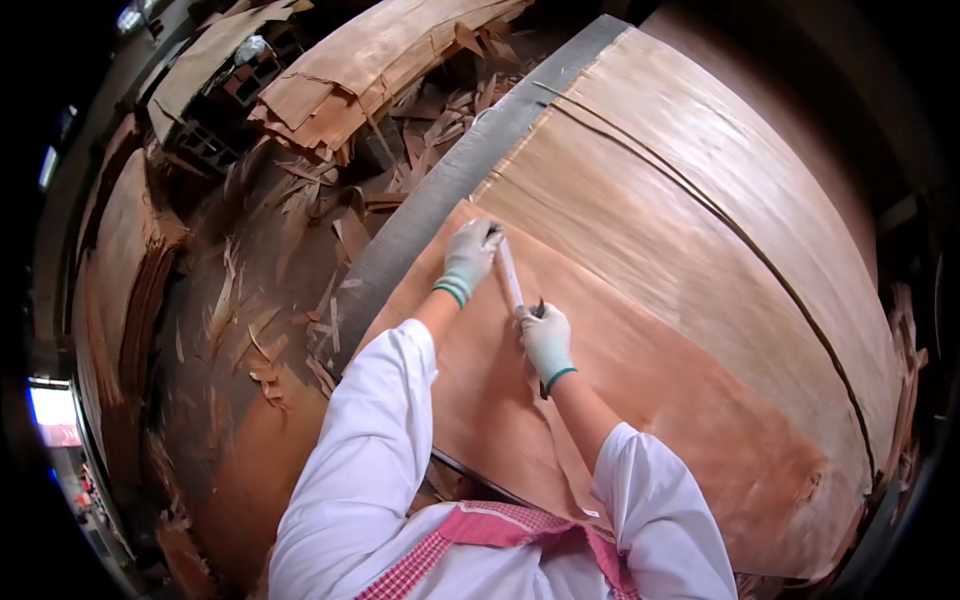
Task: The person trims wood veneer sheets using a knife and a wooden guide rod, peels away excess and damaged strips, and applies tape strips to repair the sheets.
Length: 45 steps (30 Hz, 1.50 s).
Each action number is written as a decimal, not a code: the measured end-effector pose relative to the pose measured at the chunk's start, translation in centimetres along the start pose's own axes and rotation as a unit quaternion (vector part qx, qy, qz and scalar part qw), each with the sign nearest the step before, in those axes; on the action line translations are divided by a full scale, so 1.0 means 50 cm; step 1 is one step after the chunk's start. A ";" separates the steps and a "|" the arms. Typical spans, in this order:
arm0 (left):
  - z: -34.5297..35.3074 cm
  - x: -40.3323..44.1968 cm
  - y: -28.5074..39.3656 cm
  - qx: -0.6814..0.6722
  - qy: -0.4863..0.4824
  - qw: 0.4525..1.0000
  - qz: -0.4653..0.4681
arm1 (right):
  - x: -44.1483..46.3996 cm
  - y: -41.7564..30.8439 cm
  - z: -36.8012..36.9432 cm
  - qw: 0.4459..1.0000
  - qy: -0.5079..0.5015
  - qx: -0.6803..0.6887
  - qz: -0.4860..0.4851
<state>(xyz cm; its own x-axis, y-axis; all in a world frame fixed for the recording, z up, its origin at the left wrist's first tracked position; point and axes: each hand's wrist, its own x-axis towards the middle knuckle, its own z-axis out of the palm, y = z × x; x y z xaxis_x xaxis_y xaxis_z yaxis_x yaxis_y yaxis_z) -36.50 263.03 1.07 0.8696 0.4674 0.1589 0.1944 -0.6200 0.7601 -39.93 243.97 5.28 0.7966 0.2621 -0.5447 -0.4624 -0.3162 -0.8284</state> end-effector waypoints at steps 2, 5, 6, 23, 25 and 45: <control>0.016 0.044 0.028 0.078 0.048 0.994 0.060 | 0.042 0.003 0.016 0.999 0.039 -0.005 0.006; 0.027 0.065 0.039 0.171 0.084 0.977 0.099 | 0.040 -0.023 0.022 0.997 0.051 0.022 0.050; 0.030 0.065 0.040 0.198 0.090 0.971 0.102 | 0.041 -0.025 0.019 0.997 0.055 0.019 0.059; 0.337 -0.018 0.305 0.292 -0.164 0.914 0.228 | -0.010 0.035 -0.441 0.886 0.230 -0.393 -0.081; 0.357 -0.023 0.338 0.305 -0.142 0.905 0.261 | -0.043 0.019 -0.526 0.933 0.267 -0.242 0.004; 0.708 -0.302 0.693 -0.027 -0.394 0.799 0.454 | -0.110 0.124 -0.949 0.829 0.373 -0.362 0.204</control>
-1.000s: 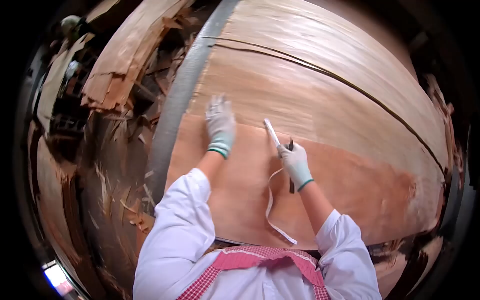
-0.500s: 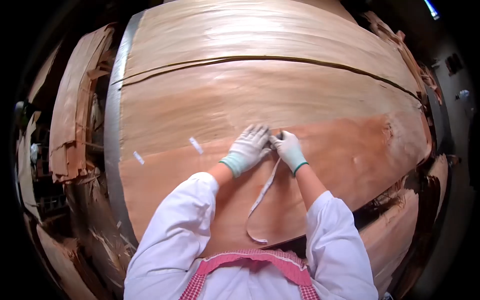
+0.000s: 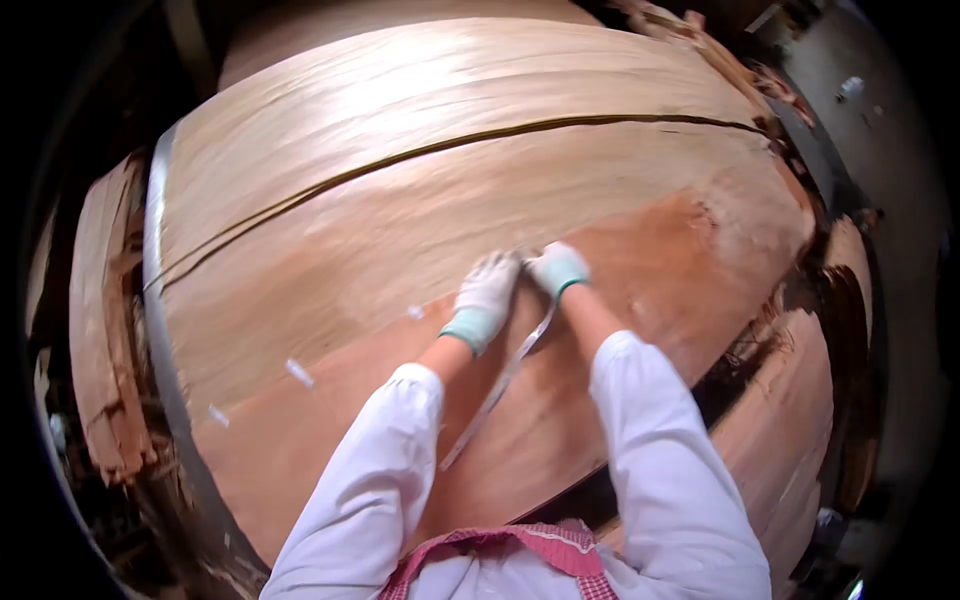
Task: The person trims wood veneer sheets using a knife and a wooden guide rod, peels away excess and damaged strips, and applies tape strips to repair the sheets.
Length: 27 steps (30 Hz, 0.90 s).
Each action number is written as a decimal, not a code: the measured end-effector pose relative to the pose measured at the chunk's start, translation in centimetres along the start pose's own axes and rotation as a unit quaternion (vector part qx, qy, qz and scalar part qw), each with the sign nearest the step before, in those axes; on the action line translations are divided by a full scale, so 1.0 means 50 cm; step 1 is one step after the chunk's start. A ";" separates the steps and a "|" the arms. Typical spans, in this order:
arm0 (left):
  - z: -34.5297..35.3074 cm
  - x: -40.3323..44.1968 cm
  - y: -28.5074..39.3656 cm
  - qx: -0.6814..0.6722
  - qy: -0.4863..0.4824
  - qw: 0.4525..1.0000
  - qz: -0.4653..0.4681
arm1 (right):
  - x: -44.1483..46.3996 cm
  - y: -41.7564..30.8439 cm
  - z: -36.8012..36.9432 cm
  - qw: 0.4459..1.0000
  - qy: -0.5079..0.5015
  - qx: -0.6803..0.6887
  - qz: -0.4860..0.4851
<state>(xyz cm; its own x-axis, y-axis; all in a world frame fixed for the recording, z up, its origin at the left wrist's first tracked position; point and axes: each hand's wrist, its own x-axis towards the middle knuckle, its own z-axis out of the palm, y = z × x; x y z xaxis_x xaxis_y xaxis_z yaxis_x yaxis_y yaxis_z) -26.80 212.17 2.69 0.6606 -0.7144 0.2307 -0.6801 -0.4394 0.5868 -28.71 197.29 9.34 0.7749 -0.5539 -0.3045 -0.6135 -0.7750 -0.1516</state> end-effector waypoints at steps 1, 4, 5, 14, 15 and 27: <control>0.005 0.002 0.015 0.074 -0.006 0.997 0.020 | 0.002 0.021 0.015 1.000 -0.008 0.021 0.013; 0.019 0.004 0.042 0.222 -0.079 0.972 0.010 | -0.035 0.074 0.110 0.969 0.056 0.236 -0.042; 0.027 0.005 0.039 0.236 -0.073 0.969 0.021 | -0.054 0.082 0.137 0.937 0.043 0.346 -0.026; 0.014 0.065 0.138 0.345 -0.167 0.916 -0.116 | -0.199 0.420 -0.184 0.702 0.155 0.694 -0.047; 0.007 0.084 0.192 0.376 -0.191 0.891 -0.168 | -0.214 0.481 -0.215 0.701 0.182 0.686 -0.075; 0.191 0.328 0.943 -0.630 -0.145 0.762 -0.049 | -0.260 0.888 -0.476 0.835 0.236 0.472 -0.155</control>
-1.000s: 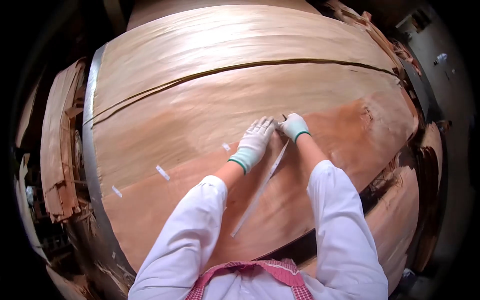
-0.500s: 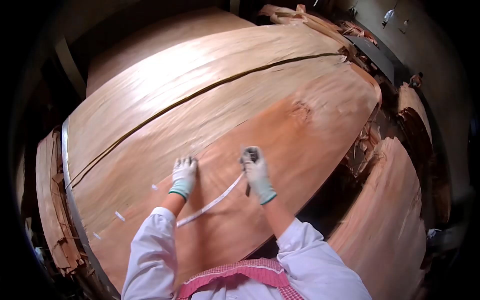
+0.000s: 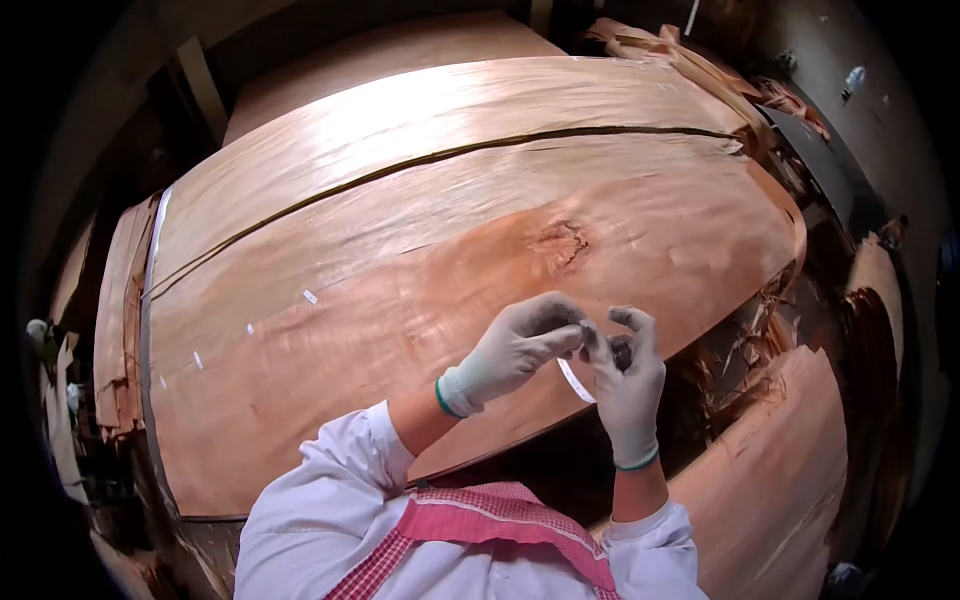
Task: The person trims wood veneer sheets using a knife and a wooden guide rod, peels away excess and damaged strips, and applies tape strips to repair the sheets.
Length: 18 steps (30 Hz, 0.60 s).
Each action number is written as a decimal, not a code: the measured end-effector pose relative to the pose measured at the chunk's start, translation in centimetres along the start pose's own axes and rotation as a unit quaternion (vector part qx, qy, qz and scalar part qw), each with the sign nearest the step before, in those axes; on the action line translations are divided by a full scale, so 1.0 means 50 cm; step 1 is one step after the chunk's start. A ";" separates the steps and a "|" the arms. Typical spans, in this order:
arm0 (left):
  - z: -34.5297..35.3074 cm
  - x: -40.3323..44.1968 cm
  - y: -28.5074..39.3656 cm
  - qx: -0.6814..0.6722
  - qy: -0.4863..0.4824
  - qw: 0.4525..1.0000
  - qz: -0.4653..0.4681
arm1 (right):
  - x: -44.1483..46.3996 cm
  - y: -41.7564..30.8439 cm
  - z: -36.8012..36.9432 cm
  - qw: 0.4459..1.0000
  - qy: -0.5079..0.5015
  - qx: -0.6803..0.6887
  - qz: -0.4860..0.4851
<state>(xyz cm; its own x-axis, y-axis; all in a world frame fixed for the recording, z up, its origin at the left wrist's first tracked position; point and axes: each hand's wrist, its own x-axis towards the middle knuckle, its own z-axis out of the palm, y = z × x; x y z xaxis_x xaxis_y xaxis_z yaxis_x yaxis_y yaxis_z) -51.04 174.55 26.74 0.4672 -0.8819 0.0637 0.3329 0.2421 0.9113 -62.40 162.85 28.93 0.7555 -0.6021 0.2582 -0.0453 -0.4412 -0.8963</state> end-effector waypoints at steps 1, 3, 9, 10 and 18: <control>0.001 0.029 -0.019 0.007 0.020 1.000 0.004 | 0.025 0.026 -0.002 0.999 -0.005 0.024 0.045; -0.006 0.088 -0.077 -0.007 0.083 0.997 0.008 | 0.076 0.100 0.000 0.997 -0.013 0.025 0.074; -0.218 0.346 -0.338 0.334 0.342 0.875 0.069 | 0.267 0.360 0.030 0.958 -0.180 0.028 0.221; -0.244 0.388 -0.352 0.444 0.387 0.807 0.045 | 0.298 0.398 0.036 0.946 -0.202 0.015 0.251; -0.389 0.703 -0.349 0.657 0.403 0.632 0.074 | 0.534 0.591 0.126 0.939 -0.130 0.086 0.307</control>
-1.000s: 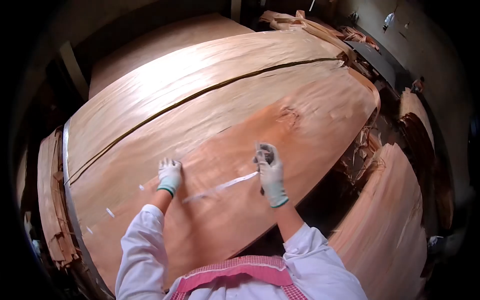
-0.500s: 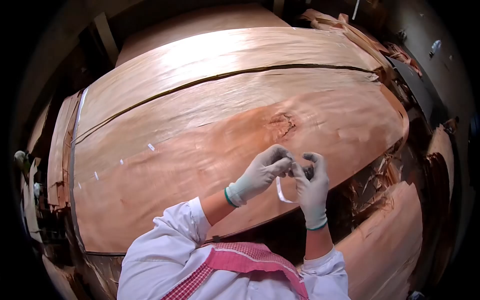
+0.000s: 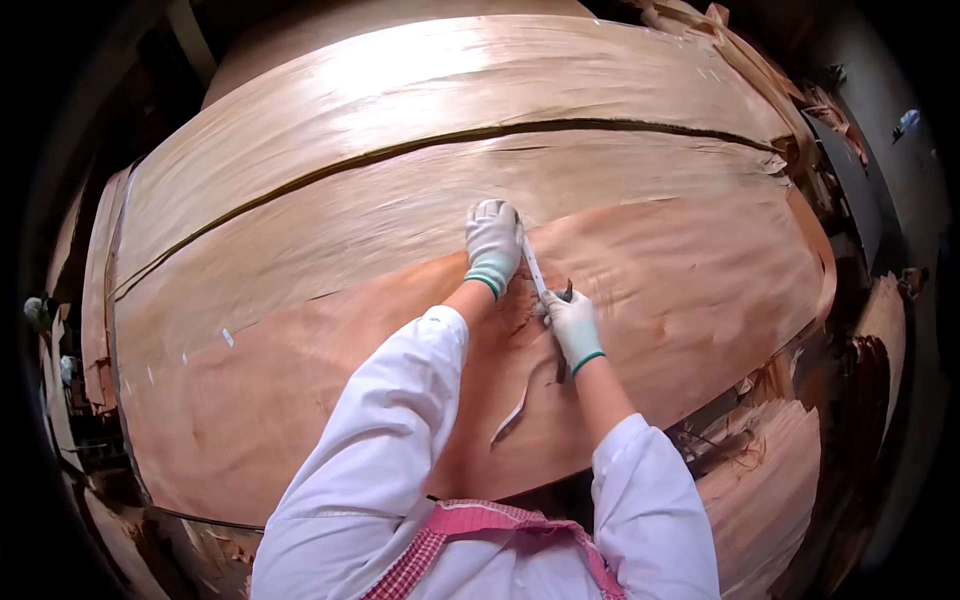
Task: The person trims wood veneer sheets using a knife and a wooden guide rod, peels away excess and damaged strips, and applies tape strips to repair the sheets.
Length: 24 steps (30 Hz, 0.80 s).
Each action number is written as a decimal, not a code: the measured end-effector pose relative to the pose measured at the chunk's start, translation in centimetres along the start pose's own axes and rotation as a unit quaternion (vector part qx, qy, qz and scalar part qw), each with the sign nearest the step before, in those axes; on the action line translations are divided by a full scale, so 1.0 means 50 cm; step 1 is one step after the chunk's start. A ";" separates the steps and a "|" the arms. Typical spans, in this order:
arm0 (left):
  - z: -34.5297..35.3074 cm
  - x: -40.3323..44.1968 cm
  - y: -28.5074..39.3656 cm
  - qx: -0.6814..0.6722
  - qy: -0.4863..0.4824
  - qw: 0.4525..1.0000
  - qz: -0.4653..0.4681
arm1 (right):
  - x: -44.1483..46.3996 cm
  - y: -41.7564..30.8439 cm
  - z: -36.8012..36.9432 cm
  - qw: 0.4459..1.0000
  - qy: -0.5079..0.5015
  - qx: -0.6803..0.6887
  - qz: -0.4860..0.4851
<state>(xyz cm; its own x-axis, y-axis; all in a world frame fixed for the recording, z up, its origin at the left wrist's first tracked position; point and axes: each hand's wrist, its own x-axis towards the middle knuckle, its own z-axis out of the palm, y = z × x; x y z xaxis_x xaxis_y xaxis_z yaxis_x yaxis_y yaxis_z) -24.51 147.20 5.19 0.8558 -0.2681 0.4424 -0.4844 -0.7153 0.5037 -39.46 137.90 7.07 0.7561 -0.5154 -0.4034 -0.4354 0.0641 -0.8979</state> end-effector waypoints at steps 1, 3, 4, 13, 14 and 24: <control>0.022 0.007 -0.005 0.016 0.010 1.000 -0.005 | 0.014 0.008 0.005 1.000 0.005 0.014 0.019; 0.022 0.012 -0.001 0.010 0.006 1.000 0.005 | 0.026 0.010 0.013 0.999 0.014 0.034 0.037; 0.016 0.004 -0.002 0.007 0.003 1.000 0.010 | 0.026 0.013 0.015 0.999 0.015 0.028 0.043; -0.015 -0.002 0.023 0.066 -0.184 0.978 -0.077 | 0.237 -0.091 -0.188 0.966 -0.007 -0.238 -0.099; 0.004 0.009 0.036 0.047 -0.168 0.983 -0.051 | 0.258 -0.107 -0.212 0.979 0.003 -0.178 -0.097; 0.221 0.090 0.184 0.020 -0.228 0.938 0.261 | 0.373 -0.042 -0.267 0.983 -0.007 -0.178 -0.039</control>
<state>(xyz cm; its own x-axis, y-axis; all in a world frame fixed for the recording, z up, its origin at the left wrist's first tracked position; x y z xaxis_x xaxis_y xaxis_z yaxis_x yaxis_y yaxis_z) -23.11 132.28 3.65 0.4972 -0.8297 0.2537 -0.8594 -0.4310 0.2749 -30.98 116.78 3.76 0.7999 -0.4943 -0.3403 -0.5170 -0.2799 -0.8089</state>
